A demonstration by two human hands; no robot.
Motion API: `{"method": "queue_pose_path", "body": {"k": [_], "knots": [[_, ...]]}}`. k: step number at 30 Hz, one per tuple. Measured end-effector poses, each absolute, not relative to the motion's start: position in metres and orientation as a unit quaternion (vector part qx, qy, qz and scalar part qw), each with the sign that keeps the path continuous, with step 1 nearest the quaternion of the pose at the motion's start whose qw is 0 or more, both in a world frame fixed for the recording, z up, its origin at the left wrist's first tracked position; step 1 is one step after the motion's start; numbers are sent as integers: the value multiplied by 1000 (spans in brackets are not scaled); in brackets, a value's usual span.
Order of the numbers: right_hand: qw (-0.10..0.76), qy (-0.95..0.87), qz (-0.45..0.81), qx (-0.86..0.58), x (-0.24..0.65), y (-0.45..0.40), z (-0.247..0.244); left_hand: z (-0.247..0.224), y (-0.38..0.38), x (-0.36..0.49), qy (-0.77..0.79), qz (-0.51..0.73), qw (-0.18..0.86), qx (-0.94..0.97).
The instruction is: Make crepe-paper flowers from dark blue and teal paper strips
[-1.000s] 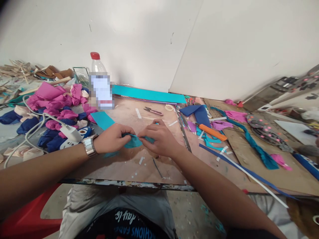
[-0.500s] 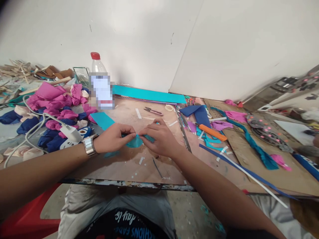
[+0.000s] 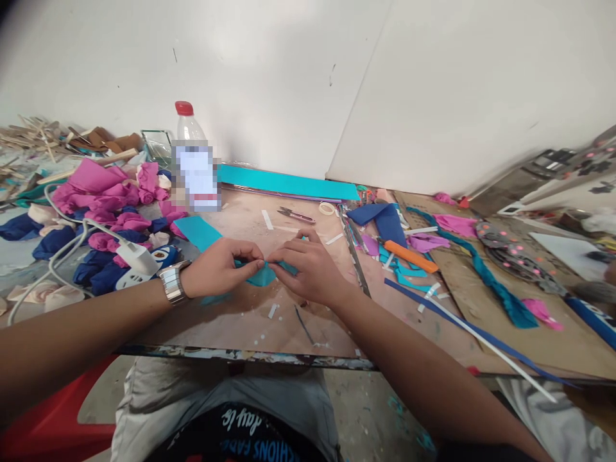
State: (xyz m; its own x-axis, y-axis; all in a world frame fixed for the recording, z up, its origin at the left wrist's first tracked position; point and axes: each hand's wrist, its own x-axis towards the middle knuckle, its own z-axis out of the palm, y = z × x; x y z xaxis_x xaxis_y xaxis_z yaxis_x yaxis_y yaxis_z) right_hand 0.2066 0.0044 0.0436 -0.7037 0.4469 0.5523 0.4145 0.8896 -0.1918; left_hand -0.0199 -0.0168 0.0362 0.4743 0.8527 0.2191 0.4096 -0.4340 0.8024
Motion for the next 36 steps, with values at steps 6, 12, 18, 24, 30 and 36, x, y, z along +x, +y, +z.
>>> {"method": "queue_pose_path", "body": {"k": [6,12,18,24,30,36], "knots": [[304,-924,27,-232,206,4,43,37,-18,-19,408,318,355,779],[291,-924,31,-245,206,4,42,37,-18,-20,407,319,342,785],[282,-922,40,-262,205,2,39,35,-19,-20,416,302,272,813],[265,-918,73,-285,205,2,37,32,-20,-18,409,262,105,868],[261,-914,91,-297,205,2,35,27,-18,-20,381,256,20,888],[212,-918,115,-315,204,0,39,23,-18,-19,369,266,-4,891]]}}
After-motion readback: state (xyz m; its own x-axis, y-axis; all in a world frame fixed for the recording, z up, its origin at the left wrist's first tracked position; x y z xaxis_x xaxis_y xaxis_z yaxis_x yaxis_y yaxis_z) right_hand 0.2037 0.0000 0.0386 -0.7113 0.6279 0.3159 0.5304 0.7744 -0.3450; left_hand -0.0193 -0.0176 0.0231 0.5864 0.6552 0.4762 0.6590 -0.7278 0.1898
